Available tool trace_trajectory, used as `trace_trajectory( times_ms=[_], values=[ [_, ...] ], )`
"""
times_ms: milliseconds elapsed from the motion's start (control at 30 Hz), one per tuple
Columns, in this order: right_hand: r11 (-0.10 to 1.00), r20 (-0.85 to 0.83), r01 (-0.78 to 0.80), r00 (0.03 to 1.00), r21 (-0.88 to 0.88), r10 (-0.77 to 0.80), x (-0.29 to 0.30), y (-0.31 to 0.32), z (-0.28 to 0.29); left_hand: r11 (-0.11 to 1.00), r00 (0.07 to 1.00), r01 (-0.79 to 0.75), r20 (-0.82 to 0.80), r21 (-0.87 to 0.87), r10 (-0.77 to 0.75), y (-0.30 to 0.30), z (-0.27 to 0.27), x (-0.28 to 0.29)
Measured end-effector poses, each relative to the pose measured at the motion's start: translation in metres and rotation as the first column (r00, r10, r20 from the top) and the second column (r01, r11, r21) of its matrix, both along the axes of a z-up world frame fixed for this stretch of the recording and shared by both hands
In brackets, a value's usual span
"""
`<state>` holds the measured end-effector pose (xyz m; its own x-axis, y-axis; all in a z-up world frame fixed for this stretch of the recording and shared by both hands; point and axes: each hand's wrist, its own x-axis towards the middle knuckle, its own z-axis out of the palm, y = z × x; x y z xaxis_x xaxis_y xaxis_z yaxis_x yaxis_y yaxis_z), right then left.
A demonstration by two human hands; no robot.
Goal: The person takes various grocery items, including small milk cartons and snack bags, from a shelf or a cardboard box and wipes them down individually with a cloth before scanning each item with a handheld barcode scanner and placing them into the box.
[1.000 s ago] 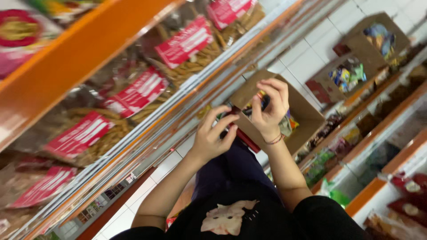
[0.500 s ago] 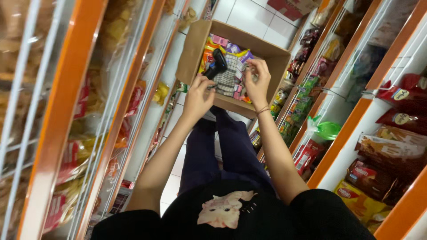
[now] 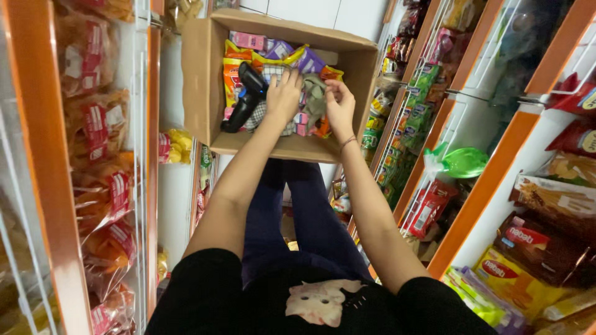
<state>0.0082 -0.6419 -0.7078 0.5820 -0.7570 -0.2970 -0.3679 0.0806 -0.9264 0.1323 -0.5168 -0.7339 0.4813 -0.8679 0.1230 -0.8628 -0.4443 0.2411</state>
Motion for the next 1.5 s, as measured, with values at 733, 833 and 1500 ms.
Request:
trace_trajectory(
  times_ms=[733, 833, 1500],
  values=[
    [0.997, -0.053, -0.073, 0.996, -0.004, 0.072, 0.0, -0.024, -0.027, 0.96, 0.837, -0.255, -0.47, 0.118, 0.28, -0.041, 0.07, 0.048],
    [0.997, 0.006, -0.074, 0.997, 0.015, 0.074, 0.006, -0.025, -0.008, 0.848, 0.575, -0.53, -0.735, 0.0, 0.359, -0.018, 0.1, 0.033],
    [0.696, 0.605, -0.634, 0.712, 0.336, 0.357, 0.007, 0.054, 0.394, 0.444, 0.783, -0.569, -0.621, -0.692, 0.035, 0.103, 0.471, -0.081]
  ],
)
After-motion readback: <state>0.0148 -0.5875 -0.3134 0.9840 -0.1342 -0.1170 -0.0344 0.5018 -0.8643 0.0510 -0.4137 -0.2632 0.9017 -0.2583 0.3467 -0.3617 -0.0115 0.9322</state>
